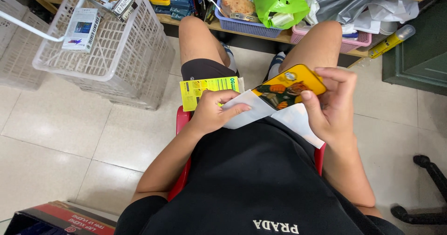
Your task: Organizing and inspecting mobile phone screen protectors and their packaging in a shop.
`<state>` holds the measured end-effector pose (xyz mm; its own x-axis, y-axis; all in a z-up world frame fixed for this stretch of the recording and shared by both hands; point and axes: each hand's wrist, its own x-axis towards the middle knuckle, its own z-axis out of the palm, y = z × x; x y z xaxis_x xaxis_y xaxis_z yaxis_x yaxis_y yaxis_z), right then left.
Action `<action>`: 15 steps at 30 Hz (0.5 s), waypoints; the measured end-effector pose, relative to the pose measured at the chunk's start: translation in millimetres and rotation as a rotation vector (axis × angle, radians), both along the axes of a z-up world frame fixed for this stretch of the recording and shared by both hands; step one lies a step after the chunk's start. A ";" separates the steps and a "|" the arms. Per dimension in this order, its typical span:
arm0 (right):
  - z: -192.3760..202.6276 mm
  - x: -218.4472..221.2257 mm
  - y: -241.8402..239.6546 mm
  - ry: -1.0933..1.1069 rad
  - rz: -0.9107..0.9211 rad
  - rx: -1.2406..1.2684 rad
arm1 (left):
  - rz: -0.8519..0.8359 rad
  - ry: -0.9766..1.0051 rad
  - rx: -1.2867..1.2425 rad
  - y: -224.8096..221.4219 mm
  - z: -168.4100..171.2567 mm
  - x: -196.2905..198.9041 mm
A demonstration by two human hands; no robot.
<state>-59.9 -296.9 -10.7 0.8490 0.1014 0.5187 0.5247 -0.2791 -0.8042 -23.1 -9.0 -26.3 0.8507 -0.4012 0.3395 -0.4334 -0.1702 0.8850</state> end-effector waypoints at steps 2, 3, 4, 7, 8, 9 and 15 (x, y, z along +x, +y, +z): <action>21.0 -2.2 11.0 -0.008 0.026 -0.125 | -0.002 -0.033 -0.029 2.7 -2.7 -1.1; 31.3 -4.9 16.0 -0.009 0.055 -0.248 | -0.003 -0.058 -0.058 3.6 -4.4 -3.1; 38.9 -5.9 21.1 -0.007 0.051 -0.247 | -0.006 -0.056 -0.058 3.6 -1.9 -4.0; 57.9 -10.4 37.0 -0.034 0.138 -0.402 | 0.000 -0.040 -0.051 3.1 3.2 -7.1; 62.5 -11.9 41.5 -0.032 0.203 -0.431 | 0.000 -0.066 -0.068 1.6 3.6 -7.6; 66.6 -13.2 46.9 -0.030 0.269 -0.457 | 0.000 -0.092 -0.084 1.1 3.9 -8.1; 54.7 -18.8 43.6 0.153 0.016 -0.256 | -0.081 -0.259 -0.123 -19.8 -27.7 22.1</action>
<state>-78.8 -253.3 44.0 0.9126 0.2265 0.3403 0.4086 -0.4761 -0.7787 -1.0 -28.9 -54.1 0.6964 -0.4064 0.5914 -0.6553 -0.0243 0.7550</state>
